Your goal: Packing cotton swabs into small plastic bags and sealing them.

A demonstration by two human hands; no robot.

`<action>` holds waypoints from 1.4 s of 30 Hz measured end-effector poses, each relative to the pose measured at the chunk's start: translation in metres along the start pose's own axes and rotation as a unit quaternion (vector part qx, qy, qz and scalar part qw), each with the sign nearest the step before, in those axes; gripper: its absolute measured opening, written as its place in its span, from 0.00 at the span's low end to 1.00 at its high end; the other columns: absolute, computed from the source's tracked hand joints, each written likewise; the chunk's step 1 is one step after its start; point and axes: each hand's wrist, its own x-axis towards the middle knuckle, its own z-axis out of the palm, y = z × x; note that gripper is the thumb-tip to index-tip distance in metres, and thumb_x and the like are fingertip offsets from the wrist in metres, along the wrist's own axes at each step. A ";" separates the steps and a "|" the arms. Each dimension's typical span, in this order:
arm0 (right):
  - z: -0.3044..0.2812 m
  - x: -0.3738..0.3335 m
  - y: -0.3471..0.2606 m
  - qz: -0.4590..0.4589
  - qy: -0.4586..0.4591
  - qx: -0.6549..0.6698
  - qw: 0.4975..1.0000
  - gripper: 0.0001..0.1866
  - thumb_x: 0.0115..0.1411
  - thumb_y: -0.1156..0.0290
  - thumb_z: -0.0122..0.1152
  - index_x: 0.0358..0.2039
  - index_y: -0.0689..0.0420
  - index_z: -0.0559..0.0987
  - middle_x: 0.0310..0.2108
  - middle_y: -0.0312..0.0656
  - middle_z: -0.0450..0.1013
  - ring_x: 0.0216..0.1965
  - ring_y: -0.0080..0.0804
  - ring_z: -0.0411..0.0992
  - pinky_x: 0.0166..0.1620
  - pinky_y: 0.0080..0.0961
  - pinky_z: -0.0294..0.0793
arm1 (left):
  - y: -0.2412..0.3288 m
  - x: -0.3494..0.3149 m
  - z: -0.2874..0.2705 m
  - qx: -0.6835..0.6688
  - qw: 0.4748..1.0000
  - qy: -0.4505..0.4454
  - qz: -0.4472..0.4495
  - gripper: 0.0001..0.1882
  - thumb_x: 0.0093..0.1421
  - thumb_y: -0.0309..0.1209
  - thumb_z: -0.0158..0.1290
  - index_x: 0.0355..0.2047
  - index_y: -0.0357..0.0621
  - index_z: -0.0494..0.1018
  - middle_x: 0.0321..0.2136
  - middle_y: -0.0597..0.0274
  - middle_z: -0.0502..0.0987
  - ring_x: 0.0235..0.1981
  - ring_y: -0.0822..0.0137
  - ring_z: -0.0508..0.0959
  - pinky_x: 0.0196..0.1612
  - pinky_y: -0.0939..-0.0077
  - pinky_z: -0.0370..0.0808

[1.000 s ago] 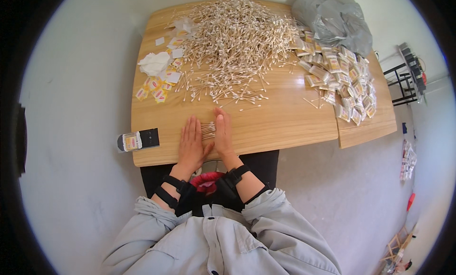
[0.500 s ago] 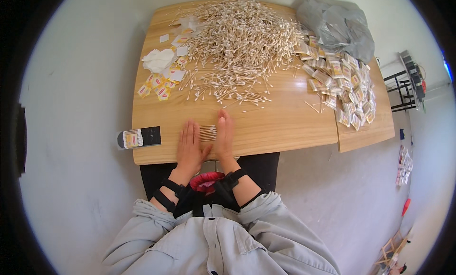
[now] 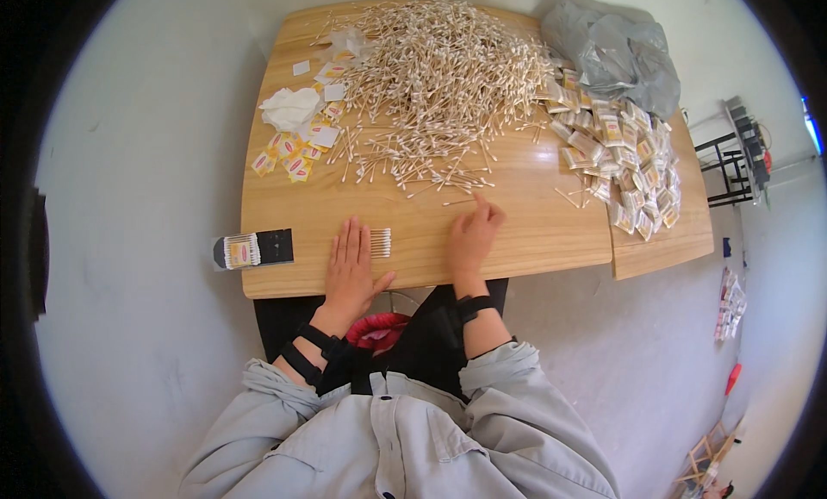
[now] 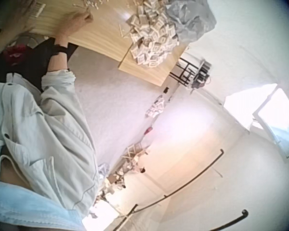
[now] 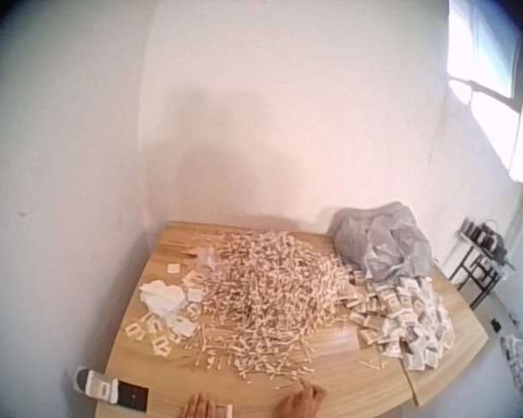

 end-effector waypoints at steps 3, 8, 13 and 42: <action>-0.014 0.018 0.024 -0.099 0.071 -0.124 0.985 0.18 0.52 0.76 0.61 0.46 0.57 0.75 0.40 0.47 0.64 0.40 0.42 0.66 0.42 0.35 0.69 | 0.002 0.002 0.000 -0.005 1.000 -0.022 0.000 0.56 0.45 0.52 0.63 0.64 0.32 0.47 0.67 0.45 0.45 0.69 0.51 0.44 0.68 0.57 0.43; -0.006 0.011 0.018 -0.178 -0.045 -0.059 0.981 0.10 0.49 0.73 0.65 0.33 0.55 0.80 0.32 0.45 0.67 0.35 0.44 0.68 0.39 0.38 0.70 | 0.005 0.004 -0.015 -0.017 0.998 -0.065 -0.004 0.66 0.32 0.53 0.69 0.65 0.33 0.46 0.67 0.44 0.43 0.69 0.50 0.42 0.68 0.54 0.42; 0.022 -0.021 -0.032 -0.078 -0.209 0.128 0.966 0.09 0.50 0.76 0.63 0.34 0.56 0.79 0.31 0.46 0.68 0.31 0.42 0.69 0.34 0.34 0.71 | 0.002 0.002 -0.013 -0.004 0.998 -0.061 0.000 0.71 0.26 0.50 0.72 0.65 0.34 0.44 0.67 0.44 0.42 0.69 0.49 0.42 0.68 0.51 0.41; 0.037 -0.023 -0.031 -0.111 -0.176 0.047 0.977 0.08 0.53 0.78 0.59 0.34 0.56 0.79 0.33 0.45 0.67 0.27 0.34 0.70 0.32 0.29 0.72 | 0.001 0.001 -0.006 -0.002 0.999 -0.051 0.000 0.69 0.27 0.50 0.71 0.66 0.37 0.45 0.67 0.45 0.43 0.69 0.51 0.42 0.68 0.49 0.40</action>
